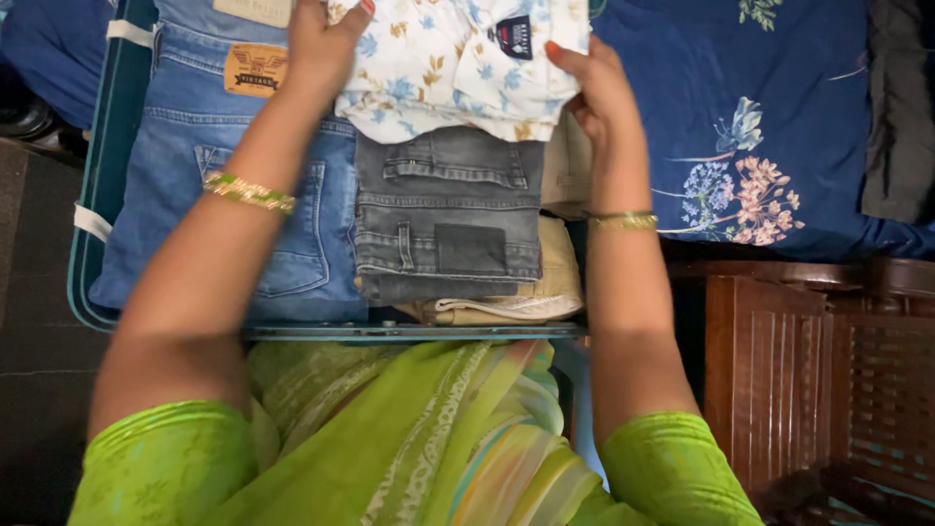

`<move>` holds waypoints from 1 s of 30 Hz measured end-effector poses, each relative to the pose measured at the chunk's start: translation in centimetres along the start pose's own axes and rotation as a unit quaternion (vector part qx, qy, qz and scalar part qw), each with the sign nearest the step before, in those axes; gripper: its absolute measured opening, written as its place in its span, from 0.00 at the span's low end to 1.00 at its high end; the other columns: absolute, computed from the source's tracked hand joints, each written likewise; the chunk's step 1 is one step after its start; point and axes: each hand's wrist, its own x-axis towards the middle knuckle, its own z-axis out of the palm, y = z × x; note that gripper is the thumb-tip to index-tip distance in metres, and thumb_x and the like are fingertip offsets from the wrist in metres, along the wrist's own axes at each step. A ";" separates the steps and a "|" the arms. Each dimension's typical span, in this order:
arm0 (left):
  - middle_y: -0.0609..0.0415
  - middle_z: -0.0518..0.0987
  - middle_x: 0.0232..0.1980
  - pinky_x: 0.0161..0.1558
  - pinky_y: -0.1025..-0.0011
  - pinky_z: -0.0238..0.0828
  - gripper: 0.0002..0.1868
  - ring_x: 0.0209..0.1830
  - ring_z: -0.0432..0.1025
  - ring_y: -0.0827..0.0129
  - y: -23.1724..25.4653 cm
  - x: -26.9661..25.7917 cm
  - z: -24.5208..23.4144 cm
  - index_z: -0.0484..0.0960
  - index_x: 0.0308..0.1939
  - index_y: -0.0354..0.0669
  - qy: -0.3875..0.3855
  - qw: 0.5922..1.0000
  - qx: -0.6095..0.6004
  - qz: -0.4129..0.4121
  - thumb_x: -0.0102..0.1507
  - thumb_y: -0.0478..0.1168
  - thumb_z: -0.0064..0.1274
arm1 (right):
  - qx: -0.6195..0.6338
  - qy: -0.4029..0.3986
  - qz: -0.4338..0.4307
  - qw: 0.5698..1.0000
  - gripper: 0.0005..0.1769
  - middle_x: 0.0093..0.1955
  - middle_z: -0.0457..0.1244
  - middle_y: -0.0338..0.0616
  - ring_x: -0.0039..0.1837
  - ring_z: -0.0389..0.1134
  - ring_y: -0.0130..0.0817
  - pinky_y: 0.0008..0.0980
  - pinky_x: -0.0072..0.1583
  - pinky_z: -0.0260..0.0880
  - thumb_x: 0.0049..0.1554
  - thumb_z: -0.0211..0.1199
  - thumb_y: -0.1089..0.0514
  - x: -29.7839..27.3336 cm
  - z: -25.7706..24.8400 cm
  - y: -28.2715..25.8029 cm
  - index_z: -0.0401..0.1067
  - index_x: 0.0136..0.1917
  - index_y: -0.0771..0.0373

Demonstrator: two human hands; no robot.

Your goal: The person places folded clothes including jeans and a patterned shirt into a suitcase, smoothing them down and organizing the layers by hand.

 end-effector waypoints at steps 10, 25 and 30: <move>0.28 0.76 0.53 0.49 0.49 0.71 0.22 0.49 0.73 0.34 0.0 -1.9 2.6 0.65 0.62 0.27 0.068 0.885 0.454 0.076 0.72 0.39 0.55 | 0.028 0.037 -0.037 0.998 0.20 0.55 0.73 0.50 0.53 0.76 0.36 0.34 0.55 0.77 0.57 0.70 0.65 3.7 -1.9 7.2 0.73 0.62 0.72; 0.38 0.55 0.82 0.69 0.23 0.20 0.34 0.82 0.41 0.38 8.2 -3.1 7.2 0.62 0.80 0.54 -0.151 0.848 0.488 0.141 0.73 0.60 0.45 | -0.665 0.101 -0.265 0.691 0.29 0.84 0.47 0.56 0.84 0.39 0.57 0.78 0.74 0.30 0.66 0.56 0.37 -1.4 7.6 3.9 0.65 0.78 0.39; 0.40 0.51 0.85 0.66 0.18 0.17 0.36 0.83 0.35 0.35 4.6 -3.7 7.1 0.61 0.82 0.60 -0.170 0.823 0.526 0.130 0.70 0.59 0.43 | -0.682 0.107 -0.257 0.676 0.29 0.82 0.49 0.56 0.83 0.40 0.59 0.81 0.73 0.28 0.65 0.54 0.33 -1.9 9.0 5.2 0.65 0.77 0.34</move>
